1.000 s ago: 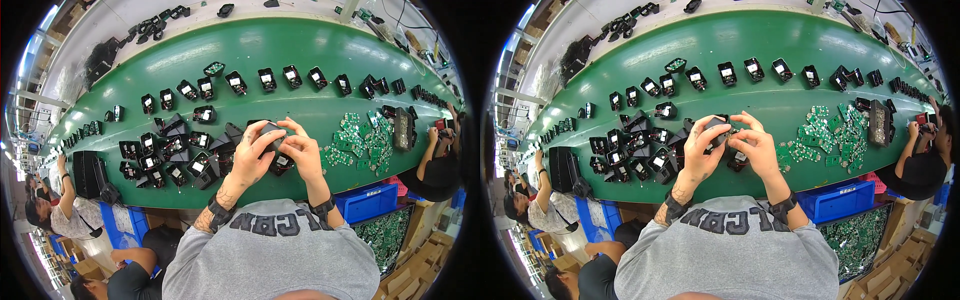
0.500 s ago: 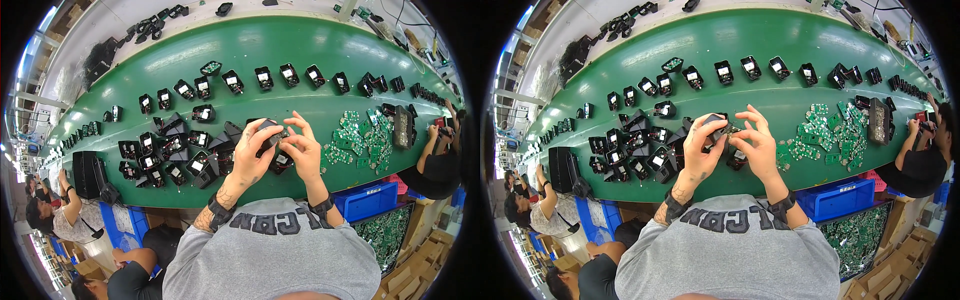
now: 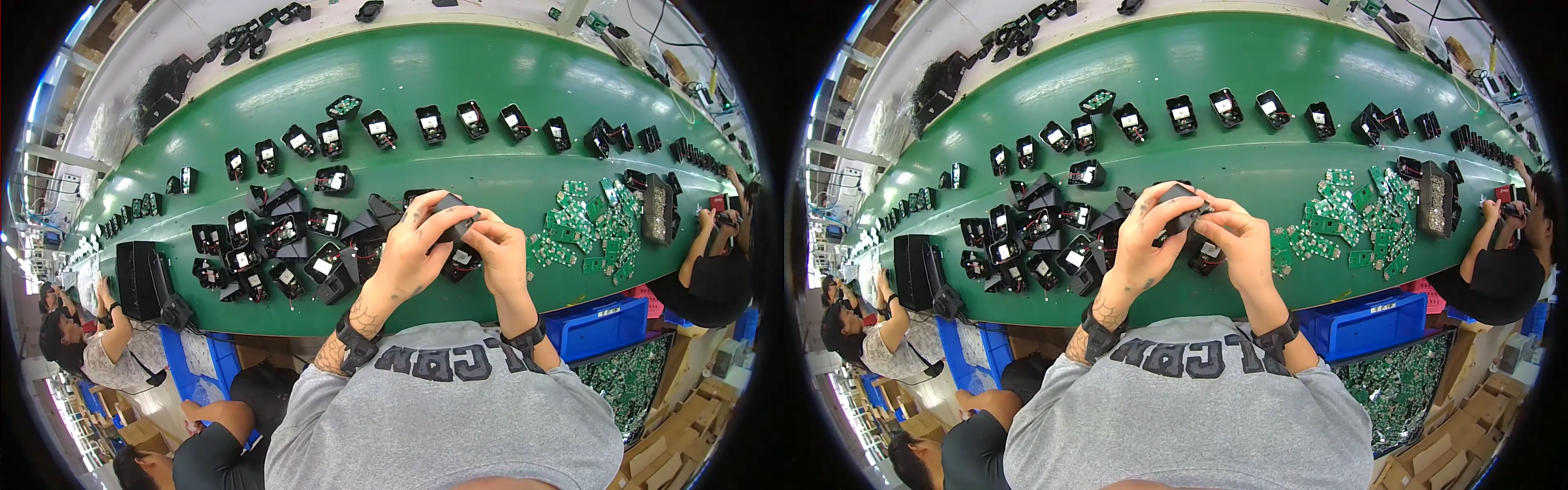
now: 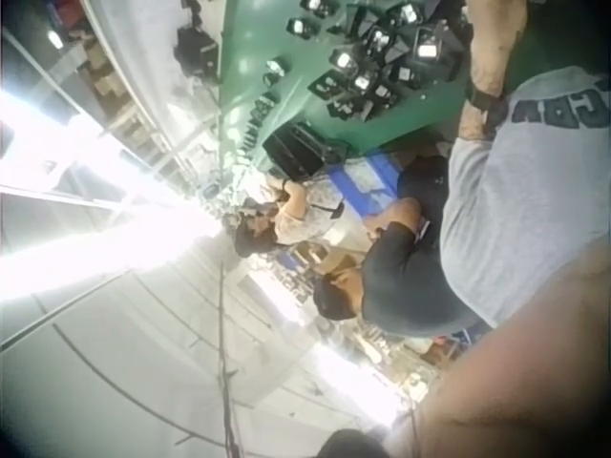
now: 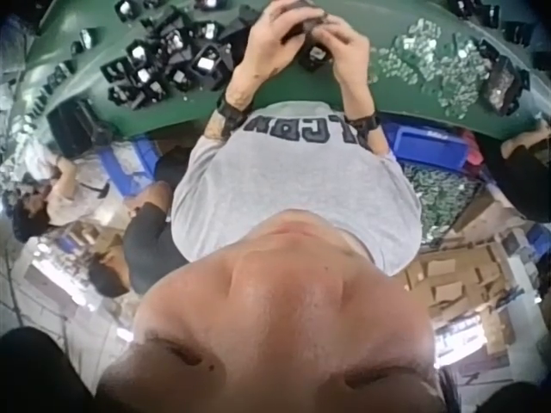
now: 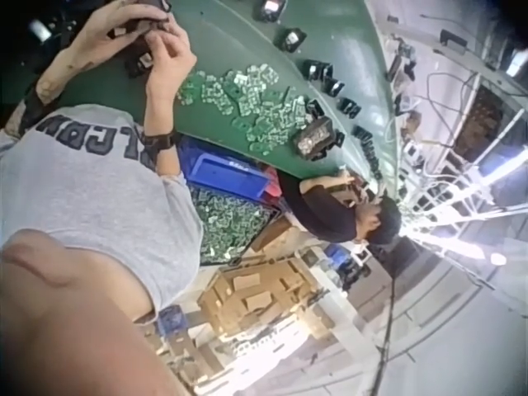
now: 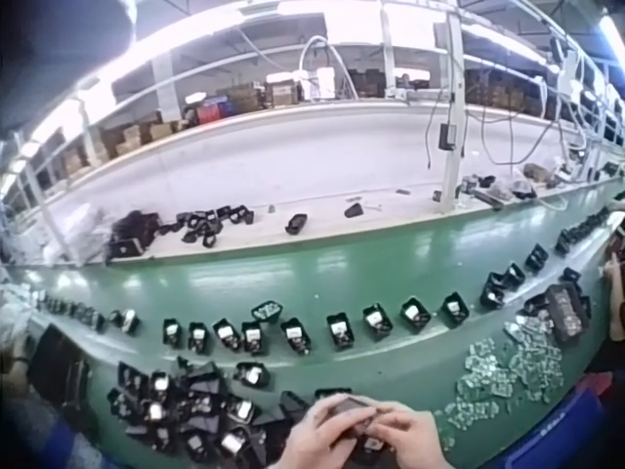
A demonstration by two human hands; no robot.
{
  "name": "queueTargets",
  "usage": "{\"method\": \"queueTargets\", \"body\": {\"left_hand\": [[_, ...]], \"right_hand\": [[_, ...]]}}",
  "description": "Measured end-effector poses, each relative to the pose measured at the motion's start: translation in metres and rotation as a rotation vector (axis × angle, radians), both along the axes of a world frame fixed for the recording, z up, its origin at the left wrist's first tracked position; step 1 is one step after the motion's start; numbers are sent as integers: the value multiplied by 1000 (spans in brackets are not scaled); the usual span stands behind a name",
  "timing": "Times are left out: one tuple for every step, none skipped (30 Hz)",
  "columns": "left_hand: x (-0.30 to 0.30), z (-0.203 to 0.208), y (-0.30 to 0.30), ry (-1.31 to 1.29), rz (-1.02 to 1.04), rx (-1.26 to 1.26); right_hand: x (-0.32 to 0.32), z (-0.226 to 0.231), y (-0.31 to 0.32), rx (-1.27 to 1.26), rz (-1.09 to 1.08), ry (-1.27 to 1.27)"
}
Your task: The person picks up a black plastic housing and a green circuit board, fits the board into the housing, and presses it into place. After assembling the unit, the person places it onto the green conveyor belt and reaches for more components.
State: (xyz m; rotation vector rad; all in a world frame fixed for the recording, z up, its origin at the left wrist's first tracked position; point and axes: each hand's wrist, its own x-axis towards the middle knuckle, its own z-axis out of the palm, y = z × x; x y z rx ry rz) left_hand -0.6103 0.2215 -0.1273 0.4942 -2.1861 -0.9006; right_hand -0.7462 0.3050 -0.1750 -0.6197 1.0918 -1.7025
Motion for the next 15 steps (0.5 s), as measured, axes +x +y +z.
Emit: {"method": "queueTargets", "body": {"left_hand": [[-1,-1,1,12,31,32],[-1,-1,2,24,63,64],[-1,-2,2,25,63,66],[0,-1,1,33,54,18],[0,-1,0,41,44,-29],[-1,-2,1,43,46,-27],[-1,-2,2,48,69,40],[-2,-3,3,54,92,107],[-2,-3,4,55,95,108],[-3,-4,4,58,99,87],[-4,-4,5,61,103,65],[-4,-4,5,60,102,66],[-3,-4,5,39,108,67],[-3,-4,5,18,113,68],[-3,-4,5,16,112,69]], "right_hand": [[1,1,0,-18,-59,21],[-1,1,0,-17,-59,22],[-5,0,-1,-60,-63,104],[-7,0,-1,-104,-66,187],[-7,-1,-1,-102,-65,188],[-9,0,-2,-118,-48,223],[-10,0,-2,-135,-30,257],[-11,2,-1,-133,-28,259],[-11,3,-1,-129,-30,261],[-10,4,-1,-125,-32,262],[-10,4,-1,-125,-29,263],[-10,3,-1,-113,-36,269],[-10,3,-2,-101,-43,276],[-10,3,-2,-100,-44,274],[-11,2,-1,-101,-39,309]]}}
